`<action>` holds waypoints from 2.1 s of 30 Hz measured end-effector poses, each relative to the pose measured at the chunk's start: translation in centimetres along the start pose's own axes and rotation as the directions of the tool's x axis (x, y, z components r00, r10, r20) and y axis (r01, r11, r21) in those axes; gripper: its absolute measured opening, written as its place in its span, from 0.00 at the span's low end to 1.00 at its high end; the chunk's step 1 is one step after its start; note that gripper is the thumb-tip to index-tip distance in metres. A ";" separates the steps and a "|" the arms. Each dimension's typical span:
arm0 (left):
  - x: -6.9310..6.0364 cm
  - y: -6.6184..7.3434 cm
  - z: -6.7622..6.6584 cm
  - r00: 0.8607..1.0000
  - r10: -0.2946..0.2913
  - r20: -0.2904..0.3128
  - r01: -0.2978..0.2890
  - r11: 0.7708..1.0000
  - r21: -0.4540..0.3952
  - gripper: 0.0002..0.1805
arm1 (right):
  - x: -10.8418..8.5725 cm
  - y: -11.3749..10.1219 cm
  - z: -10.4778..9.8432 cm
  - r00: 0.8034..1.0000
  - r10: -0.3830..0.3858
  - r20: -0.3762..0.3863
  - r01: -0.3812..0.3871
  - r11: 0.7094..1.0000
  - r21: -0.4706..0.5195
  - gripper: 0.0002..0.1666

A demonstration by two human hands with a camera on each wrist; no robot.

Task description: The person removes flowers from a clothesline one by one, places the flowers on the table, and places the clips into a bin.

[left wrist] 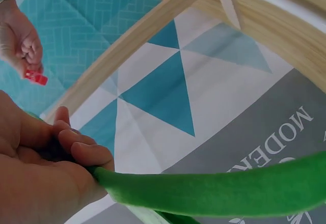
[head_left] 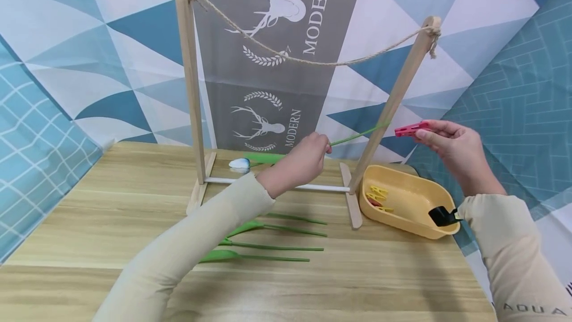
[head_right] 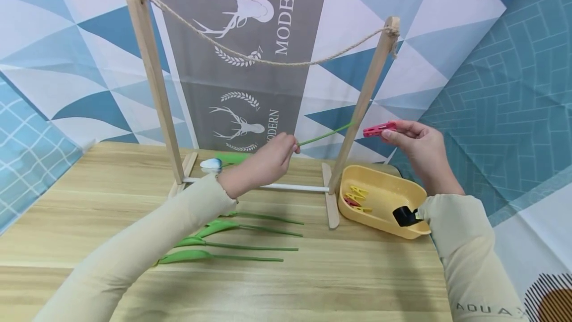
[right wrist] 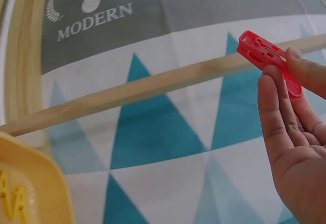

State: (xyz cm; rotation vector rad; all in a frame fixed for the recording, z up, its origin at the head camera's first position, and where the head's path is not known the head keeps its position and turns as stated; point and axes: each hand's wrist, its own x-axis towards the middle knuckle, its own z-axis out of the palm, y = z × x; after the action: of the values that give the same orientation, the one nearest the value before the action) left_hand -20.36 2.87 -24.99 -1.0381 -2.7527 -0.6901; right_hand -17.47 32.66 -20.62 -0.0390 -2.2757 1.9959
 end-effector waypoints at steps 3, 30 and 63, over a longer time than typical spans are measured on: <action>-0.5 -0.1 0.3 0.999 -0.015 0.037 0.014 1.000 0.020 0.14 | -0.1 1.1 -0.2 0.999 0.042 0.010 -0.042 0.999 -0.003 0.20; -6.2 -3.1 3.8 0.997 -0.037 0.075 0.034 0.998 0.044 0.08 | -0.9 7.7 -0.7 0.986 0.138 0.096 -0.151 0.978 0.141 0.13; -11.5 -4.2 7.1 0.968 -0.120 0.220 0.121 0.993 0.009 0.03 | -1.2 14.4 -1.5 0.975 0.053 0.214 -0.118 0.945 0.304 0.14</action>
State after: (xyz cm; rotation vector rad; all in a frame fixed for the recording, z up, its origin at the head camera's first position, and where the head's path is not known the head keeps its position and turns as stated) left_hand -14.05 -3.53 -35.89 -1.0111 -3.0275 -0.6317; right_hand -16.90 35.98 -34.77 0.1004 -2.0614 2.4926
